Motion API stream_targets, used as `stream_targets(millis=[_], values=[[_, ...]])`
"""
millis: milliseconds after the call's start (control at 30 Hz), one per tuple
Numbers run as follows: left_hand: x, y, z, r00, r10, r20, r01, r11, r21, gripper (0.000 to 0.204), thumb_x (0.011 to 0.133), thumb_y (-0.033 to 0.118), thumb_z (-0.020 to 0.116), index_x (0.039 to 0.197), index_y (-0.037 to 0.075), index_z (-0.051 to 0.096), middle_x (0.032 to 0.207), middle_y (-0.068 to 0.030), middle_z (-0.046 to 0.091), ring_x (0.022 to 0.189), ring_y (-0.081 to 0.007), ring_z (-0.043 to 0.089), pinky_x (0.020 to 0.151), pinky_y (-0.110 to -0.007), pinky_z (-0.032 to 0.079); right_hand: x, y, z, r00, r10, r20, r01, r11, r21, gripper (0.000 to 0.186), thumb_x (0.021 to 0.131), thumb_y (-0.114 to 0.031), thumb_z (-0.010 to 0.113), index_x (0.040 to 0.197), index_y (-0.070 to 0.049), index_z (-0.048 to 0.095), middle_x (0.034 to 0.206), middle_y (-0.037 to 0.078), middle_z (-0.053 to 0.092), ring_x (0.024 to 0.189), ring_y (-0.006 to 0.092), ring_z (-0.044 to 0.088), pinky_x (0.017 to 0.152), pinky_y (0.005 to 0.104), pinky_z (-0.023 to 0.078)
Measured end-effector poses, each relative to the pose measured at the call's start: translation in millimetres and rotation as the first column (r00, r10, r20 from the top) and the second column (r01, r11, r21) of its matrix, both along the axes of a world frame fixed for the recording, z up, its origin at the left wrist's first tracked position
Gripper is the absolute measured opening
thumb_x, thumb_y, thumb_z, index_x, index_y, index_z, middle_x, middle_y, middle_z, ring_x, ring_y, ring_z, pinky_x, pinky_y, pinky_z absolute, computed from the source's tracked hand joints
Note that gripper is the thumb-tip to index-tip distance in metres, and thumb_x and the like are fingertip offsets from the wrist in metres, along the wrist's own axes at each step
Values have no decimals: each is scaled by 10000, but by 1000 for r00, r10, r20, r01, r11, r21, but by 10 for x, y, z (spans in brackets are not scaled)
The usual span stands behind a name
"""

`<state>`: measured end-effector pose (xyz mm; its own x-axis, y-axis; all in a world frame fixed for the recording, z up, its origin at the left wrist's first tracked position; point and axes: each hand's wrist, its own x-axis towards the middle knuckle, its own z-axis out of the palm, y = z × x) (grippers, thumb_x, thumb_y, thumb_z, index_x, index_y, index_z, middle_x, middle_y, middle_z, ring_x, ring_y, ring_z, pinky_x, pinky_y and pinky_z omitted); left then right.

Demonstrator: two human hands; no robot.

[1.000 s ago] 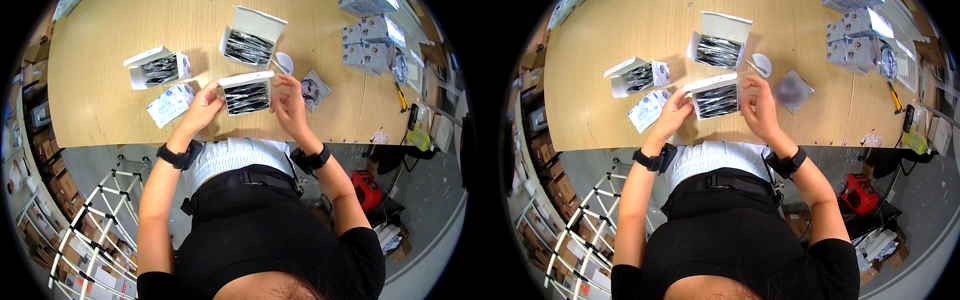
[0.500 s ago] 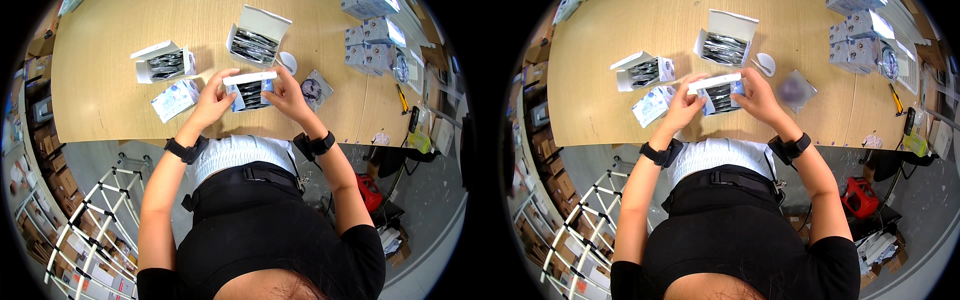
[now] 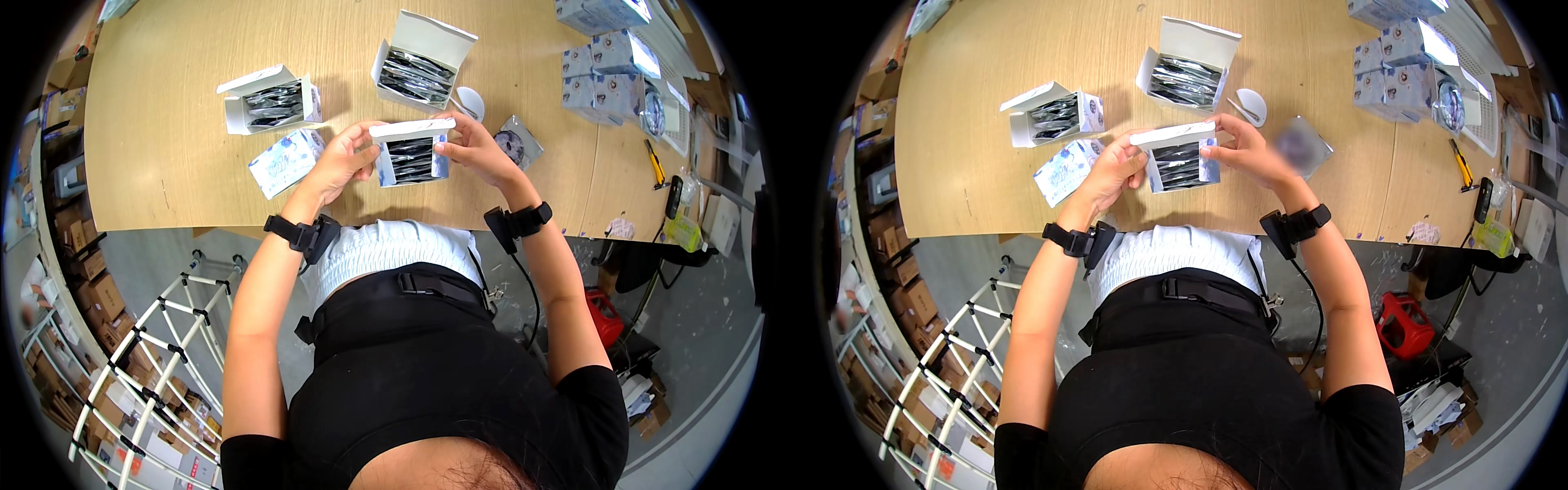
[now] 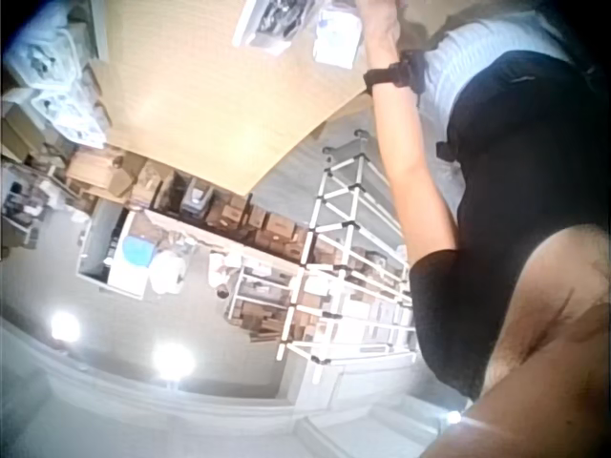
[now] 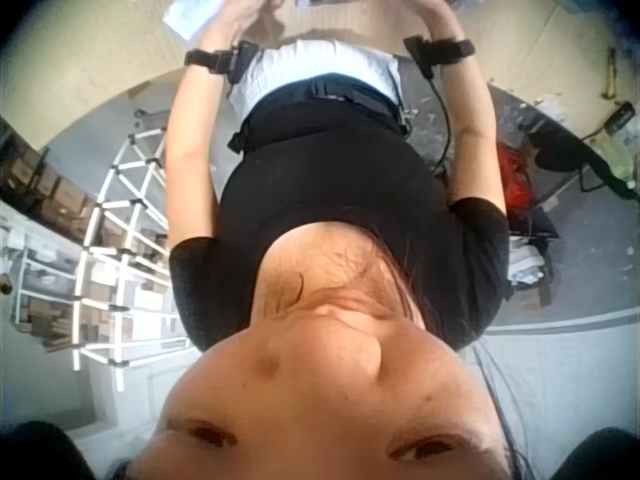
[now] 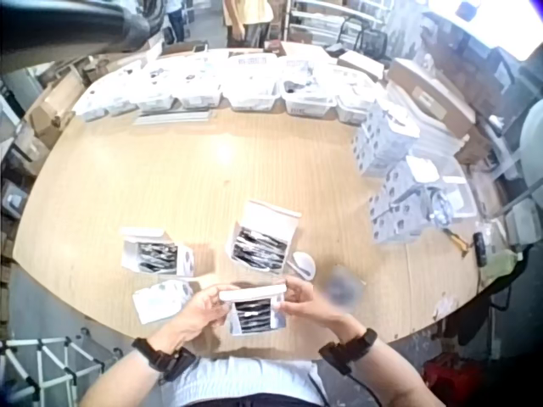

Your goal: The person repeatedly picks up small foil-wrapped packets from a table, places them into small white cardboard boxes, and closes the boxes. They then stack the closed boxes on the table. The process is repeated multiple times with different packets and boxes.

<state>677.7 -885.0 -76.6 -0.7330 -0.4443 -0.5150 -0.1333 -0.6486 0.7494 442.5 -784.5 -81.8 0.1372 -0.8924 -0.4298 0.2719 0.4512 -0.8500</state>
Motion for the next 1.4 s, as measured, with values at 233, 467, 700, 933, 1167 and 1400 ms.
stream_targets(millis=[233,467,700,933,1167,1400], values=[[3,-5,11,990,-86,115,104,982,-157,338,900,114,564,1225,49,498,1007,2,567,596,-43,477,537,-190,418,-37,-10,-18,993,26,114,-33,998,59,360,868,-164,628,1185,-52,499,1079,25,590,952,100,563,797,262,471],[69,53,-94,997,13,-78,2,982,190,237,947,187,508,1141,54,530,858,26,533,638,-46,466,627,-193,422,-82,44,-163,964,12,266,-39,995,93,223,896,-177,588,1096,-77,582,1017,-8,610,911,83,562,845,284,459],[89,52,-183,997,-66,47,69,996,-61,285,976,282,431,1045,44,573,667,36,506,598,-61,468,587,-206,409,-3,29,-51,978,-11,206,-7,996,84,307,861,-120,618,1152,-59,542,1081,10,601,967,99,558,870,280,442],[-33,184,-197,950,120,288,135,675,-725,264,946,257,490,1017,33,610,662,-10,578,574,-71,521,527,-237,409,42,76,11,965,-18,262,17,1000,5,438,850,-72,615,1249,-4,447,1144,51,573,1042,130,538,915,295,417],[38,124,-88,957,-39,288,173,873,-456,191,887,90,568,1068,40,604,669,-21,586,523,-55,478,479,-223,393,127,78,-31,997,37,65,-34,998,-48,325,855,-17,600,1155,-14,476,1065,27,585,969,75,556,843,239,453],[-91,181,178,975,42,217,121,719,-684,229,819,18,586,1041,63,613,832,-60,653,646,-138,595,585,-263,469,270,197,107,656,-233,-718,-254,828,-500,308,736,60,616,1016,-62,574,901,51,579,786,211,588,642,276,475]])
